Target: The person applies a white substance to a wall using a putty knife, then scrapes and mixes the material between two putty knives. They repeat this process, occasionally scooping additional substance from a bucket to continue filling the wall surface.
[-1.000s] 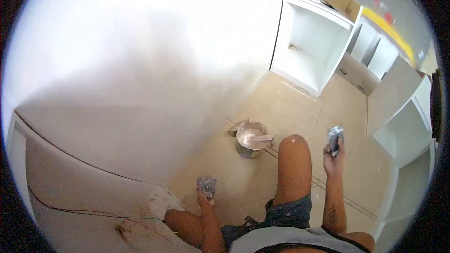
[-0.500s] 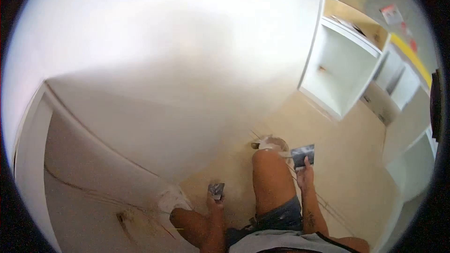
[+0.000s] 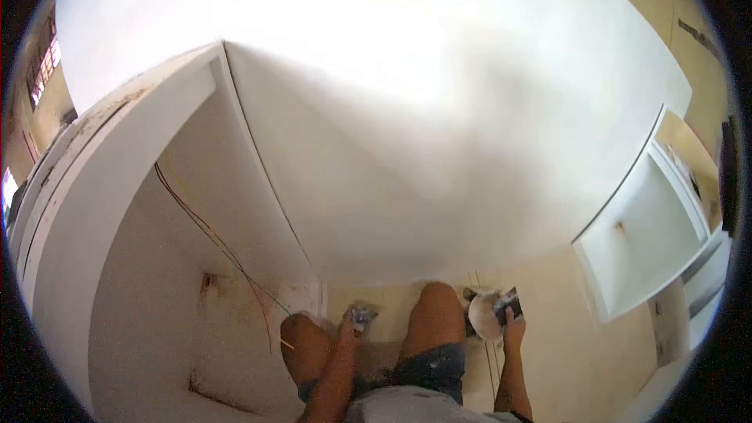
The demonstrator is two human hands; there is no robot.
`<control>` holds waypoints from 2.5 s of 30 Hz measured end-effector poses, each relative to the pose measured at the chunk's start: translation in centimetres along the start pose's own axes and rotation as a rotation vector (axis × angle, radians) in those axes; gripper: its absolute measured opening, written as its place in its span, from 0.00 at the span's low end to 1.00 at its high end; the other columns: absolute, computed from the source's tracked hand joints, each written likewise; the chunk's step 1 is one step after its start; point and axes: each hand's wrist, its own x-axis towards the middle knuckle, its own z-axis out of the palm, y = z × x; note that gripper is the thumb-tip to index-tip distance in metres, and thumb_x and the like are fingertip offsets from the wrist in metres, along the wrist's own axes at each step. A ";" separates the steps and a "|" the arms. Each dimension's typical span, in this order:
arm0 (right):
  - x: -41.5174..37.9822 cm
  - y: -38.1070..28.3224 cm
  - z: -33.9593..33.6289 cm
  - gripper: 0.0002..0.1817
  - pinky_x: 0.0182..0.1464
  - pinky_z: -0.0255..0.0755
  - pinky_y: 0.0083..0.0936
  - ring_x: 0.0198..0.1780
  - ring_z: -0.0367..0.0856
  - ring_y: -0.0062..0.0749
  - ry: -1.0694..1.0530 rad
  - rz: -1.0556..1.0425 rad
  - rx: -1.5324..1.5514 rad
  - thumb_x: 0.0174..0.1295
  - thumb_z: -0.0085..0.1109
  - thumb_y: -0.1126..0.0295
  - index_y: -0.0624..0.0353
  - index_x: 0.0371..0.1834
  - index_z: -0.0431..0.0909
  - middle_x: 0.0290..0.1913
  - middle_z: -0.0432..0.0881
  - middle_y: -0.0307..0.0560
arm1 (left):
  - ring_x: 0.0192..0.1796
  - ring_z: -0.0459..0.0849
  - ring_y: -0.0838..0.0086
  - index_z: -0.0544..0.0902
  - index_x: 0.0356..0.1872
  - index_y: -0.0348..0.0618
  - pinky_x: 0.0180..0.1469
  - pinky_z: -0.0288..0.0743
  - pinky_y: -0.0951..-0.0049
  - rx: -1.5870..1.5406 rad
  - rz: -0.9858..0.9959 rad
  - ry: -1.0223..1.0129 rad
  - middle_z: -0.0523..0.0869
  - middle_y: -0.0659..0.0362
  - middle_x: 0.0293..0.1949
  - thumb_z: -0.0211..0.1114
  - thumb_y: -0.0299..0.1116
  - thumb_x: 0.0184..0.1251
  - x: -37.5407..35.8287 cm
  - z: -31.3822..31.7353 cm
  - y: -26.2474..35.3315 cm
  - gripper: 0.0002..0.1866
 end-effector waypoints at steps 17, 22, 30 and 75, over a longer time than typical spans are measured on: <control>-0.7 -0.4 -2.3 0.27 0.44 0.72 0.44 0.37 0.81 0.57 0.052 -0.102 -0.493 0.66 0.56 0.51 0.74 0.40 0.79 0.35 0.82 0.66 | 0.53 0.83 0.62 0.76 0.60 0.44 0.57 0.80 0.58 0.047 -0.005 0.047 0.82 0.54 0.55 0.50 0.43 0.77 -2.0 4.0 0.2 0.19; -0.4 -7.1 -3.7 0.29 0.47 0.75 0.40 0.42 0.85 0.55 0.216 0.005 -0.407 0.64 0.59 0.49 0.70 0.47 0.80 0.40 0.85 0.65 | 0.52 0.82 0.62 0.76 0.59 0.47 0.55 0.80 0.59 0.127 -0.040 0.097 0.83 0.56 0.53 0.49 0.43 0.77 -2.4 4.3 -1.0 0.19; 4.3 -2.9 -5.4 0.26 0.46 0.74 0.46 0.43 0.83 0.61 0.052 0.022 -0.619 0.65 0.56 0.50 0.68 0.41 0.81 0.39 0.83 0.68 | 0.47 0.84 0.62 0.79 0.53 0.47 0.47 0.83 0.56 0.124 -0.080 0.165 0.85 0.60 0.49 0.54 0.46 0.74 -5.3 7.4 -0.7 0.17; -3.8 -18.5 -6.1 0.14 0.57 0.72 0.27 0.52 0.81 0.33 0.218 -0.074 -0.196 0.67 0.57 0.71 0.63 0.53 0.80 0.50 0.84 0.49 | 0.42 0.84 0.66 0.81 0.45 0.39 0.44 0.78 0.63 1.662 0.142 -0.618 0.85 0.58 0.39 0.65 0.40 0.67 -15.2 41.8 -3.7 0.15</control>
